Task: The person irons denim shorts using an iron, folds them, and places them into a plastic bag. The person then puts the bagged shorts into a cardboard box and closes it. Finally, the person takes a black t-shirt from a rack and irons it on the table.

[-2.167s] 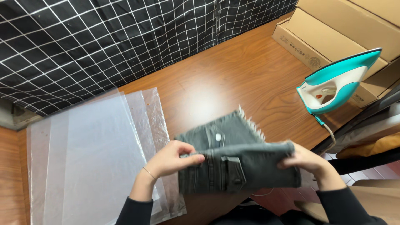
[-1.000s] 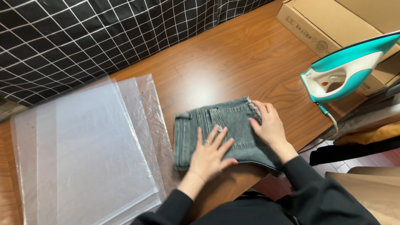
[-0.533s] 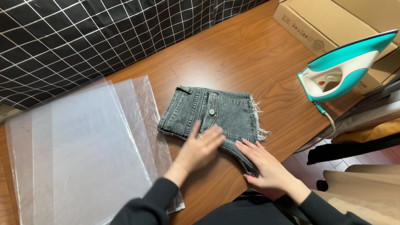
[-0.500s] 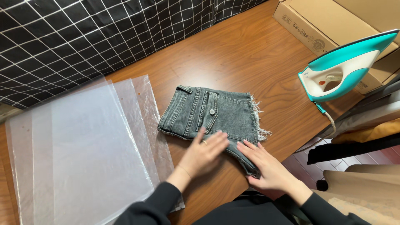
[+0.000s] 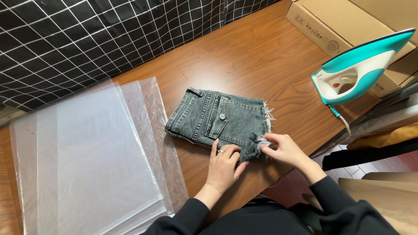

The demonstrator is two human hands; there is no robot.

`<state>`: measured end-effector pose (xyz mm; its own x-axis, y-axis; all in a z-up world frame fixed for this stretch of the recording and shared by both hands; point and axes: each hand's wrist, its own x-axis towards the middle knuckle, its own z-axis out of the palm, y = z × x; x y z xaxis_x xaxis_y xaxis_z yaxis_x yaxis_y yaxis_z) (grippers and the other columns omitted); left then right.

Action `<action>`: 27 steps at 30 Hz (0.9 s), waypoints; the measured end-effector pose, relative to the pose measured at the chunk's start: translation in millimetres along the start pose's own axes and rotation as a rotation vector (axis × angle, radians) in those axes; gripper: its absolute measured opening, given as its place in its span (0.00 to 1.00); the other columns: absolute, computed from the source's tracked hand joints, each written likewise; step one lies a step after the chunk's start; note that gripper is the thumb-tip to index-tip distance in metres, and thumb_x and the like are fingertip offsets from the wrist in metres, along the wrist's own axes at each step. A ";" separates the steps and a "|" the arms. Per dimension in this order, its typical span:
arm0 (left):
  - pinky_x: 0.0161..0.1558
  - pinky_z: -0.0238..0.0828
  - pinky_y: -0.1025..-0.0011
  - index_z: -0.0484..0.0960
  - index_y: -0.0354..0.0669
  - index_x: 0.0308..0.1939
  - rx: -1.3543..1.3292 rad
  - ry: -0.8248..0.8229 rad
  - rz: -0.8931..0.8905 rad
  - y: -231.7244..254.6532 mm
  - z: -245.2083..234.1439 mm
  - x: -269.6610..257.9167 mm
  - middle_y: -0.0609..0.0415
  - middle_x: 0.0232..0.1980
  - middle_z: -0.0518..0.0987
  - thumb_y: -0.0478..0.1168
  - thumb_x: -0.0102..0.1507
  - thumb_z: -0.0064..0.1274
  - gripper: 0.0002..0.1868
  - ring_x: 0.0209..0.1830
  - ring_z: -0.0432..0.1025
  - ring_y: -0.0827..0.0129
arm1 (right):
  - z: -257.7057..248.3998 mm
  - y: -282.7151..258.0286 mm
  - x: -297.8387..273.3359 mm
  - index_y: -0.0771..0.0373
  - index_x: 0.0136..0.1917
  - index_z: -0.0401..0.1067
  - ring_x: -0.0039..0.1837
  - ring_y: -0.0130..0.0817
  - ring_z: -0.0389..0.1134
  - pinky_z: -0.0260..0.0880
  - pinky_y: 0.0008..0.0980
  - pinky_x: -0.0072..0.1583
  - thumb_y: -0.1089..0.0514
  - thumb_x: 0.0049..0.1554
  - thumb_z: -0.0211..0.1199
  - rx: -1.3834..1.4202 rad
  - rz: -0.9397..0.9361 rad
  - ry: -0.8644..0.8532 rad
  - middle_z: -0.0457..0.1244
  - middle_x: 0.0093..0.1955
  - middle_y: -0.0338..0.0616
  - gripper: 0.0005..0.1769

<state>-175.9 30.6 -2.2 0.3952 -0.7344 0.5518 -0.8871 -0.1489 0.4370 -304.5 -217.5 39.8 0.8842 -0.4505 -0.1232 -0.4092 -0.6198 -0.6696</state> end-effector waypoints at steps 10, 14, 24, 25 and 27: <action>0.81 0.43 0.46 0.73 0.51 0.63 -0.180 -0.058 -0.138 -14.4 -18.9 22.9 0.56 0.48 0.85 0.48 0.62 0.64 0.28 0.54 0.79 0.63 | 25.3 -77.5 -42.5 0.43 0.68 0.78 0.79 0.50 0.61 0.57 0.52 0.78 0.47 0.53 0.69 -0.316 -0.599 0.434 0.61 0.78 0.48 0.29; 0.80 0.46 0.46 0.78 0.59 0.53 -0.021 -0.113 -0.016 -26.9 -27.4 19.2 0.60 0.62 0.77 0.53 0.64 0.63 0.17 0.66 0.72 0.61 | 36.7 -65.0 -41.5 0.43 0.75 0.72 0.79 0.45 0.62 0.52 0.57 0.78 0.42 0.57 0.68 -0.374 -0.547 0.203 0.61 0.79 0.44 0.33; 0.69 0.66 0.53 0.83 0.47 0.60 0.465 0.065 0.187 -0.5 -48.4 2.1 0.54 0.64 0.78 0.39 0.72 0.50 0.14 0.69 0.72 0.62 | 51.9 -55.6 5.7 0.45 0.63 0.76 0.54 0.43 0.74 0.76 0.38 0.53 0.57 0.59 0.64 -0.526 -0.622 0.269 0.68 0.51 0.43 0.19; 0.69 0.66 0.53 0.83 0.47 0.60 0.468 0.066 0.185 -0.8 -44.4 5.3 0.54 0.64 0.78 0.39 0.72 0.50 0.14 0.69 0.72 0.62 | 50.6 -59.8 7.5 0.45 0.63 0.76 0.54 0.43 0.74 0.76 0.38 0.53 0.57 0.59 0.64 -0.524 -0.625 0.268 0.68 0.51 0.43 0.19; 0.61 0.68 0.56 0.81 0.47 0.59 0.491 0.099 0.139 -3.1 -37.8 12.3 0.52 0.59 0.77 0.37 0.71 0.48 0.14 0.63 0.72 0.60 | 48.3 -69.9 13.1 0.44 0.59 0.76 0.49 0.42 0.74 0.77 0.41 0.49 0.58 0.60 0.63 -0.492 -0.587 0.211 0.69 0.45 0.39 0.15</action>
<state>-159.2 47.0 30.1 0.2653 -0.7070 0.6556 -0.9307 -0.3653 -0.0173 -253.4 -149.1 49.5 0.9450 -0.0435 0.3242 0.0149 -0.9844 -0.1753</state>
